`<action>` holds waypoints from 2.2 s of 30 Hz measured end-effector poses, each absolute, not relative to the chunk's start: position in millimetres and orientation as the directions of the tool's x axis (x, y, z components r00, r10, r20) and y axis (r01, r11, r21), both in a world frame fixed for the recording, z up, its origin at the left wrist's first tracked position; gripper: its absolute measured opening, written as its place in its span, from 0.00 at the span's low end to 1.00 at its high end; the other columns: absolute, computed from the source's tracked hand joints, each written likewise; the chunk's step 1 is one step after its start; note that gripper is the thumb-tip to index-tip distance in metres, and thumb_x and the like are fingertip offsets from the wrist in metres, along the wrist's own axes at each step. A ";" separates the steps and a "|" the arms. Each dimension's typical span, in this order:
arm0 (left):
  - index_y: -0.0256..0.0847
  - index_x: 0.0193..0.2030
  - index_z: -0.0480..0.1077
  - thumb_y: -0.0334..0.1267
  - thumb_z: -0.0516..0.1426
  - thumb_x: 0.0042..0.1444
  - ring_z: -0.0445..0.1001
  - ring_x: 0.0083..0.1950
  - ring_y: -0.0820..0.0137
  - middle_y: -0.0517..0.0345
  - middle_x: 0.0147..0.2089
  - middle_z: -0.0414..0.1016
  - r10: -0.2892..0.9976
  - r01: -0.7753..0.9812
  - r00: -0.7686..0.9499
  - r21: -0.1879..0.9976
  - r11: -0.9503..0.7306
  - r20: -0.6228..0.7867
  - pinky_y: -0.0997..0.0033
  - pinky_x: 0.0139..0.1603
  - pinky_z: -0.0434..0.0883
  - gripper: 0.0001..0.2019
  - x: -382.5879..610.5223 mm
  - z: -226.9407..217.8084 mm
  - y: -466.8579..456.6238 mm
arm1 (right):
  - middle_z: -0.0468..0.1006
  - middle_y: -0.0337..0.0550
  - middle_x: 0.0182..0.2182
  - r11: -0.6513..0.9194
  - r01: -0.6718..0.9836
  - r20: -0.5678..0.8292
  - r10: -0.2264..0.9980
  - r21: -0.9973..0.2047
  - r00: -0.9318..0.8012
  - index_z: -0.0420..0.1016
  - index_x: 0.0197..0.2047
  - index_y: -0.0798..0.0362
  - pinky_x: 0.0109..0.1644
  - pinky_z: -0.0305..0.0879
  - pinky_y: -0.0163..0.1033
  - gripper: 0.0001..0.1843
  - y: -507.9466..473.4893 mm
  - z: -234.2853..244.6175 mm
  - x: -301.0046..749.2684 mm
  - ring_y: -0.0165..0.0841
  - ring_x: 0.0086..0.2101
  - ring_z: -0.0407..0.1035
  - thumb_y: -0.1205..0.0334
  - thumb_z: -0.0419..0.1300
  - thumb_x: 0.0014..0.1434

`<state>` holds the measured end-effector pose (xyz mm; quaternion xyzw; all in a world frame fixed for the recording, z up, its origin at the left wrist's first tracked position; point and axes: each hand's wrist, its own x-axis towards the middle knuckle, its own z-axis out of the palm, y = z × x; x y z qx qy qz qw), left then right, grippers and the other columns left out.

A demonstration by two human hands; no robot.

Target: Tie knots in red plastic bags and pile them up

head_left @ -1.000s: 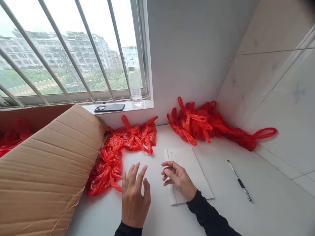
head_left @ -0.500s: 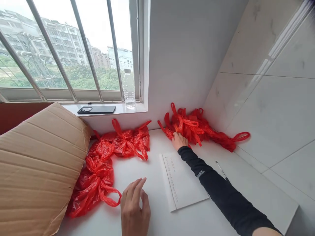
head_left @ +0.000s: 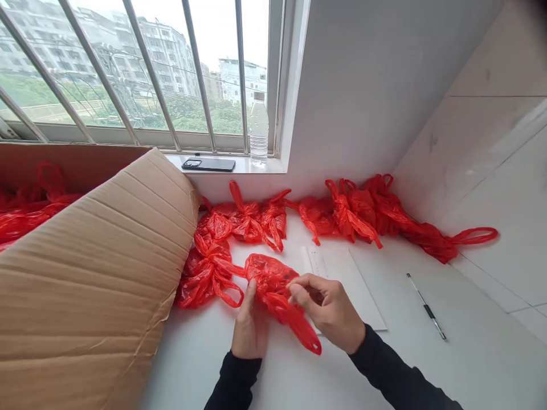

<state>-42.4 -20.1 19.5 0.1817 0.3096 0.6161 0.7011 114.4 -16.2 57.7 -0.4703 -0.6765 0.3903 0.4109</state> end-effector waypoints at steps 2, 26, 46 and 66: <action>0.39 0.52 0.74 0.45 0.62 0.56 0.79 0.48 0.59 0.51 0.47 0.81 0.967 -0.761 0.007 0.626 0.171 -0.256 0.61 0.51 0.73 0.19 -45.3 19.8 -20.2 | 0.76 0.38 0.28 0.190 0.257 0.187 0.982 -0.947 -0.038 0.75 0.40 0.50 0.28 0.62 0.34 0.15 -11.0 41.8 119.0 0.28 0.22 0.62 0.48 0.55 0.65; 0.38 0.60 0.69 0.42 0.58 0.57 0.78 0.43 0.56 0.52 0.39 0.82 0.935 -0.536 0.223 0.767 0.353 -0.275 0.61 0.46 0.74 0.25 -34.1 24.5 -28.5 | 0.78 0.46 0.44 -0.040 -0.335 0.028 0.980 -0.941 -0.196 0.67 0.54 0.50 0.50 0.68 0.44 0.24 6.8 2.3 141.1 0.39 0.45 0.73 0.54 0.67 0.58; 0.40 0.50 0.70 0.40 0.67 0.48 0.75 0.40 0.63 0.54 0.41 0.78 0.985 -0.205 0.137 0.970 0.133 -0.106 0.68 0.43 0.73 0.22 -34.7 24.0 -23.2 | 0.78 0.46 0.45 -0.024 -0.395 0.070 0.973 -0.918 -0.221 0.64 0.59 0.48 0.52 0.68 0.45 0.24 7.3 5.0 144.4 0.38 0.45 0.74 0.52 0.62 0.62; 0.37 0.37 0.78 0.43 0.68 0.48 0.76 0.36 0.62 0.54 0.34 0.81 0.984 -0.224 0.065 0.958 0.179 -0.168 0.68 0.38 0.72 0.13 -31.2 19.8 -21.1 | 0.75 0.45 0.45 -0.018 -0.373 0.076 0.969 -0.928 -0.234 0.63 0.61 0.47 0.54 0.67 0.46 0.31 7.7 -3.4 144.3 0.38 0.47 0.70 0.58 0.68 0.56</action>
